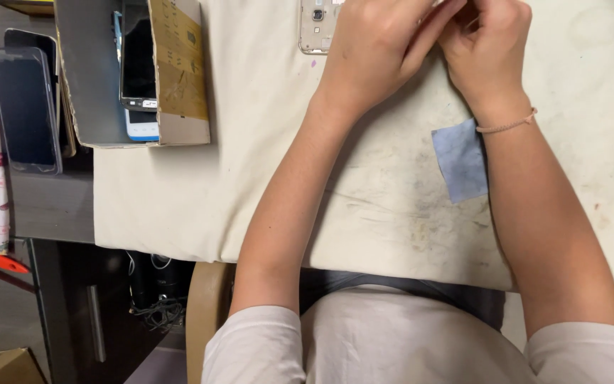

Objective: A person is using a precision screwdriver to install small screws into the internal frame of a smartphone during a repair process.

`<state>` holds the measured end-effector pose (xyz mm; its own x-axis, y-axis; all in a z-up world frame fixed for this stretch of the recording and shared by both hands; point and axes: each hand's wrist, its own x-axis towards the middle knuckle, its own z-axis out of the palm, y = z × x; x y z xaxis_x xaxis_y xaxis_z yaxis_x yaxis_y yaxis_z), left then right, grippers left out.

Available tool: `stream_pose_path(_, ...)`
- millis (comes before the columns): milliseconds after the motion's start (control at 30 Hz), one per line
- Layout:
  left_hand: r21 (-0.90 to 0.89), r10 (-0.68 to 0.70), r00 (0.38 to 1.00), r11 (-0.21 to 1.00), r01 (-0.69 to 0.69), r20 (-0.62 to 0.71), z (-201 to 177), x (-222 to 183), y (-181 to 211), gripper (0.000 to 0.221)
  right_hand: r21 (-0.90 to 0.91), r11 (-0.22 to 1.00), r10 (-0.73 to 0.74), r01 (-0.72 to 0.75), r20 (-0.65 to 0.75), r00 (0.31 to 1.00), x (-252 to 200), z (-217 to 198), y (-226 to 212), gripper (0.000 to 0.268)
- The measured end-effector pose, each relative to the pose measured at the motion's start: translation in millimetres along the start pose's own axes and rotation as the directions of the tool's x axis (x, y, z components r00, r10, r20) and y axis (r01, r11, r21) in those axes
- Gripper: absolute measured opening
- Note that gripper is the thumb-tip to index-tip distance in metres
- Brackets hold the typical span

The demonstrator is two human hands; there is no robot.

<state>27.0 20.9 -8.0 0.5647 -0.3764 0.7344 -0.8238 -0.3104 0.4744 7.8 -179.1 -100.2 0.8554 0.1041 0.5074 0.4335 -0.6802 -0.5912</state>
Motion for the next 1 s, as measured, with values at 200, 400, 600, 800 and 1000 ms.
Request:
stream_pose_path(200, 0.168, 0.068, 0.998, 0.984, -0.064, -0.016, -1.9, 3.9, 7.1, 0.021, 0.041, 0.997, 0.063, -0.061, -0.048, 0.997, 3.2, -1.8, -16.2, 0.019)
stream_pose_path(400, 0.148, -0.099, 0.980, 0.986, 0.073, 0.174, -3.1, -1.2, 0.9, 0.053, 0.245, 0.959, -0.125, 0.144, -0.090, 0.988, 17.5, -22.2, -44.1, 0.014)
stream_pose_path(600, 0.160, -0.110, 0.967, 0.984, 0.073, 0.231, -13.8, 4.6, 13.6, 0.071, 0.353, 0.935, -0.007, 0.031, -0.069, 0.998, 13.0, -19.2, -50.8, 0.022)
stream_pose_path(800, 0.252, -0.155, 0.942, 0.964, 0.080, 0.297, -11.9, 3.7, 14.5, 0.076, 0.388, 0.908, 0.181, -0.157, -0.026, 0.983, 7.6, -9.4, -40.5, 0.015)
stream_pose_path(1000, 0.315, -0.223, 0.911, 0.942, 0.111, 0.345, -20.4, 4.0, 15.7, 0.079, 0.403, 0.907, 0.128, -0.125, 0.020, 0.992, 13.4, -18.0, -56.2, 0.008)
